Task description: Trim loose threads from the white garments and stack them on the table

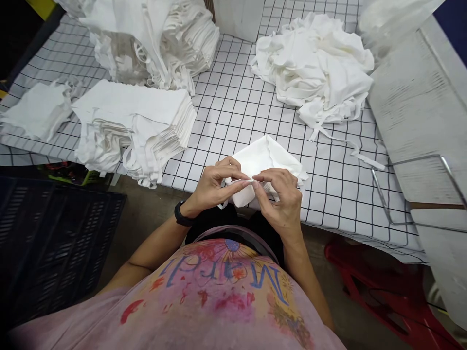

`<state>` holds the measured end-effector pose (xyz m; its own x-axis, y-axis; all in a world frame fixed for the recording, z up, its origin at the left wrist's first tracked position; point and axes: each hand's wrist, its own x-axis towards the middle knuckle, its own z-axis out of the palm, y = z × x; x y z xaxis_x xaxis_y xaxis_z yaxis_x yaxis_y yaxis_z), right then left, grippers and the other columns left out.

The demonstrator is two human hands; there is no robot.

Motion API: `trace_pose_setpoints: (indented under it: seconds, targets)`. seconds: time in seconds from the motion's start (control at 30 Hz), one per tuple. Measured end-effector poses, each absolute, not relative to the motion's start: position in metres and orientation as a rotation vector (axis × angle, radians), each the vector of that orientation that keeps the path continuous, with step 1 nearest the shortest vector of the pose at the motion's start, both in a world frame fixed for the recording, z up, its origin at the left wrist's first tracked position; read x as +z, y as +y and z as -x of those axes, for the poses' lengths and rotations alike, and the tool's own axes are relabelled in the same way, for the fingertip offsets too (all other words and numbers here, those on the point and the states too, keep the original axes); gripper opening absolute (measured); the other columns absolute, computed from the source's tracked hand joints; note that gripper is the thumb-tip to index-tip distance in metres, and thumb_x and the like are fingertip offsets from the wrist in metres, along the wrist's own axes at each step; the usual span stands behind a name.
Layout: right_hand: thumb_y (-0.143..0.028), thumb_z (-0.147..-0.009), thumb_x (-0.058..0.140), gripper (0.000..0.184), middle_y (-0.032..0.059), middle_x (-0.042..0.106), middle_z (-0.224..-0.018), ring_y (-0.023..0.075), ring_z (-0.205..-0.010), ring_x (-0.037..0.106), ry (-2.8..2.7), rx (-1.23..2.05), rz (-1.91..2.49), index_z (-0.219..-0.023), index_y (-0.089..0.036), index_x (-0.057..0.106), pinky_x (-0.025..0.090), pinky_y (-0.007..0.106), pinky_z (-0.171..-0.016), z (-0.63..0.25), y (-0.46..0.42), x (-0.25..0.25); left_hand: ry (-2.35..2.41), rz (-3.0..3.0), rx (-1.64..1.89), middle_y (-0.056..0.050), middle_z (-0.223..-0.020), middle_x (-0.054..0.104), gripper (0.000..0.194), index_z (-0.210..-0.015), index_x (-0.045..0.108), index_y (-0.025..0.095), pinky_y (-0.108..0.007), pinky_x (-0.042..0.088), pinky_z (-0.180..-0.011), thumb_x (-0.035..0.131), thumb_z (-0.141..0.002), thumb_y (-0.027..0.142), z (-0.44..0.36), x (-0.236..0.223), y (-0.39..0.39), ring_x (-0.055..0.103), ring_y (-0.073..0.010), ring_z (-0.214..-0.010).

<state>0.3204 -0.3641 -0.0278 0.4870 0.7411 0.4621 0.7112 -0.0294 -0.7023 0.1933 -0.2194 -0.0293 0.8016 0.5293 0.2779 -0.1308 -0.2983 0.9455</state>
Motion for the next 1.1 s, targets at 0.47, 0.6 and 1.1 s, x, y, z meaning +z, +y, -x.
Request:
trace_pose_setpoints:
  seconds: [0.47,0.6,1.1]
  targets:
    - [-0.022,-0.099,0.062,0.004,0.004,0.074,-0.095,0.0256,-0.1,0.07,-1.294,0.038,1.764,-0.097,-0.025,0.065,0.047,0.045,-0.094,-0.32,-0.363,-0.03,0.385,-1.589,0.551,-0.004,-0.076,0.067,0.019,-0.077,0.078,0.019,-0.033,0.05,-0.083,0.076,-0.088,0.035,-0.196,-0.029,-0.219,0.06,-0.0164,-0.085]
    - [-0.024,-0.099,0.061,0.005,0.0042,0.074,-0.096,0.0256,-0.1,0.07,-1.277,0.047,1.772,-0.097,-0.025,0.064,0.047,0.045,-0.094,-0.319,-0.362,-0.031,0.413,-1.569,0.525,-0.004,-0.08,0.069,0.021,-0.08,0.078,0.018,-0.033,0.05,-0.082,0.076,-0.088,0.038,-0.195,-0.03,-0.219,0.063,-0.0158,-0.084]
    - [-0.022,-0.097,0.067,0.006,0.007,0.075,-0.098,0.023,-0.09,0.071,-1.253,-0.097,1.755,-0.102,-0.024,0.069,0.057,0.039,-0.083,-0.291,-0.353,-0.027,0.365,-1.935,0.505,-0.005,-0.079,0.076,0.033,-0.085,0.081,0.014,-0.029,0.046,-0.069,0.074,-0.09,0.046,-0.2,-0.011,-0.169,0.065,-0.0161,-0.074]
